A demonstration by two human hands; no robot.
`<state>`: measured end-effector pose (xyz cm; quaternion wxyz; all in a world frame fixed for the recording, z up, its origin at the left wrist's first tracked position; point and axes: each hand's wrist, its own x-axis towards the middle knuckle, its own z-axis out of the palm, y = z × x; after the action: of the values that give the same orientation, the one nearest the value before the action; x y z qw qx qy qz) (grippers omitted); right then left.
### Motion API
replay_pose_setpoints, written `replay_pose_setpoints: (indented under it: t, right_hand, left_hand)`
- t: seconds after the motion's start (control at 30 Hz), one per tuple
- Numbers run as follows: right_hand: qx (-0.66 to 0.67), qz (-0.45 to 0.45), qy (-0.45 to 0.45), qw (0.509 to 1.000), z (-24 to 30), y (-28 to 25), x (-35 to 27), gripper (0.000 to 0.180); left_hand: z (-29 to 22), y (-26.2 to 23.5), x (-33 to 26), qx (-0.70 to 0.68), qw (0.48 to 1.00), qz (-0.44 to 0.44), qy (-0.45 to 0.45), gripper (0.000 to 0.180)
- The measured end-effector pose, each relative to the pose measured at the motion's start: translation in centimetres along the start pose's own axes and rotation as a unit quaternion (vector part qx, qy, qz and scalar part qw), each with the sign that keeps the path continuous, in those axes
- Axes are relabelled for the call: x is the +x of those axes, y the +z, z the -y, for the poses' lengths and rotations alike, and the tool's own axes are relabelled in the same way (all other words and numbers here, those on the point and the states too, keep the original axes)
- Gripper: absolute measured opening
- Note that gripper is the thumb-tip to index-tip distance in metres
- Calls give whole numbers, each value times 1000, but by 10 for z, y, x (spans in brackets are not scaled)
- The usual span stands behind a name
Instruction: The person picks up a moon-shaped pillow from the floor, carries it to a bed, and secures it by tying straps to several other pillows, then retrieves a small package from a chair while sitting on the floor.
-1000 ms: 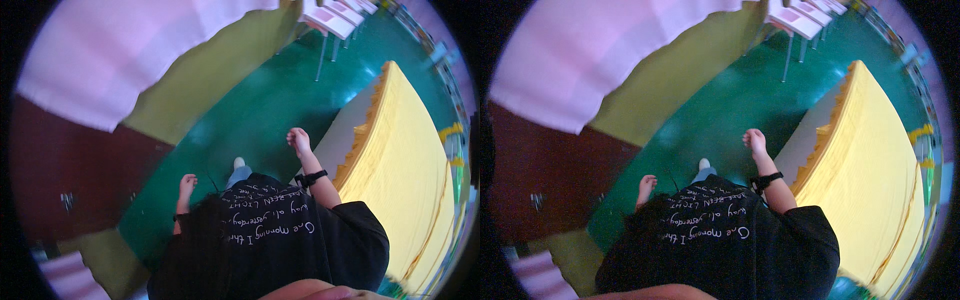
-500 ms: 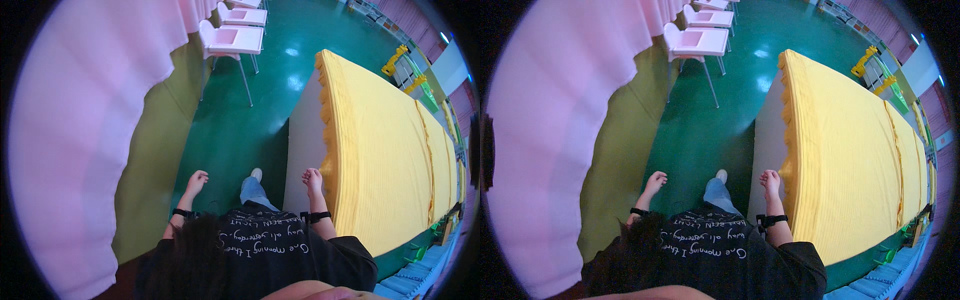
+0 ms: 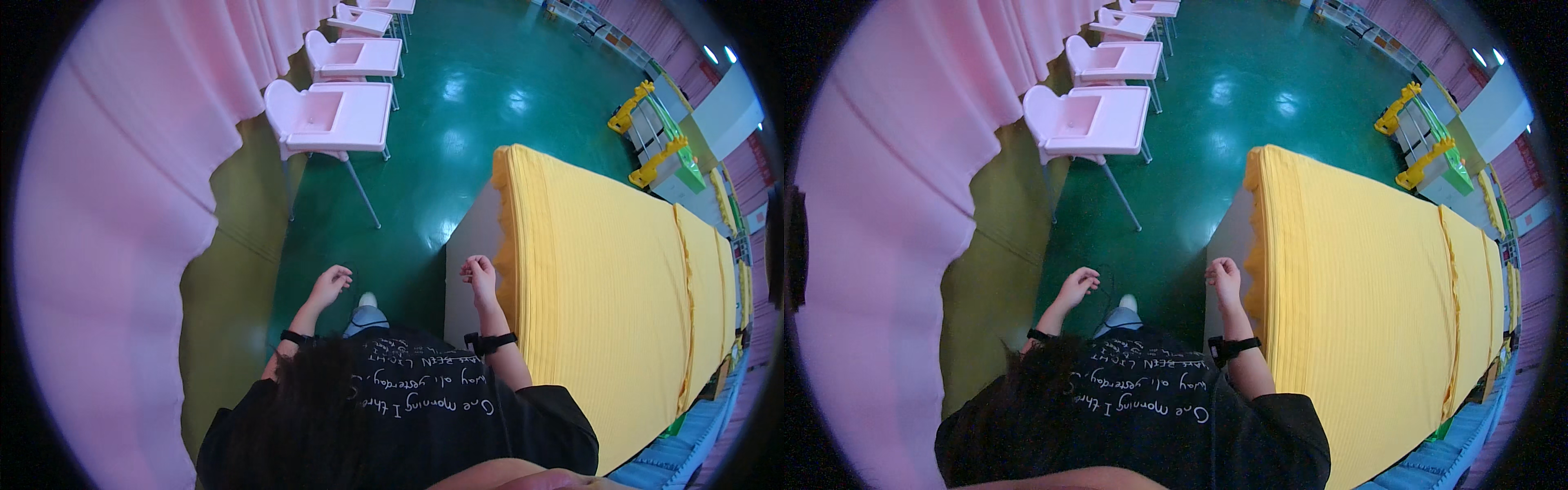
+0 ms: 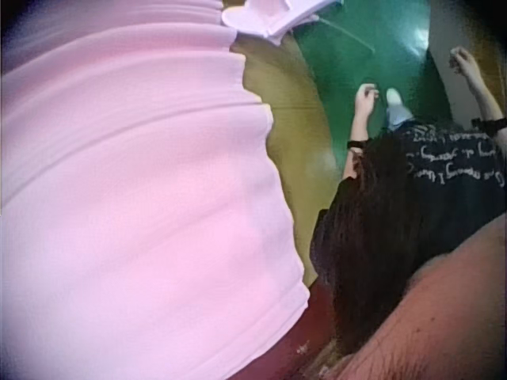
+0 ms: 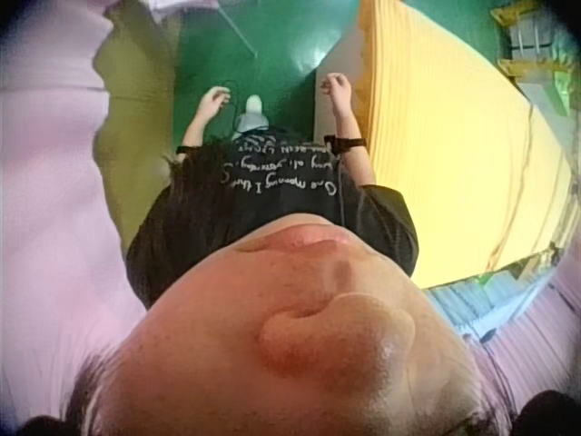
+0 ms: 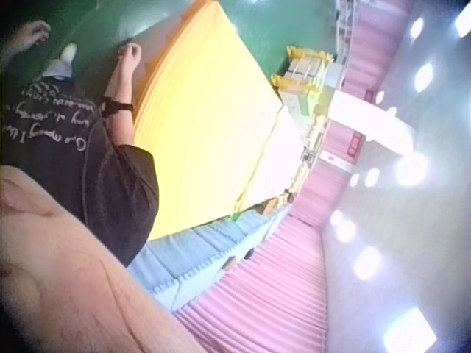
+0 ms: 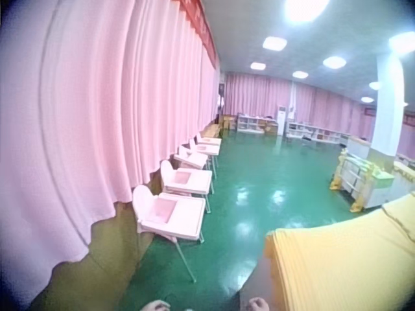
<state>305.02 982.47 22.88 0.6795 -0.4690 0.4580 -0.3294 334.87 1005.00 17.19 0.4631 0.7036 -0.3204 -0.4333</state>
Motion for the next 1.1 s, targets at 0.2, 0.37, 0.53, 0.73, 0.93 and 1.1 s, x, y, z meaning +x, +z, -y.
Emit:
replay_pose_setpoints:
  t: [0.2, 0.37, 0.53, 0.73, 0.93, 1.1]
  right_hand:
    - [-58, 2, 17, 998, 24, 24, 156, 7]
    - [-54, -14, 0, 998, 91, 59, 287, 8]
    - [-66, 20, -131, 989, 183, 75, 400, 10]
    - [116, -165, -88, 975, 240, 5, 526, 8]
    - [148, -286, -100, 941, 249, -75, 677, 11]
    - [166, -314, -66, 933, 252, -117, 734, 8]
  left_hand:
    - [-24, -30, 163, -100, 995, -10, -6, 17]
    - [-84, -35, 322, -130, 991, -15, -4, 16]
    - [-150, -21, 491, -76, 995, 62, 29, 16]
    - [-233, 42, 656, -92, 991, 95, 21, 16]
    - [-266, 93, 803, -61, 978, 200, -2, 14]
    - [-315, 95, 894, 29, 990, 136, -36, 14]
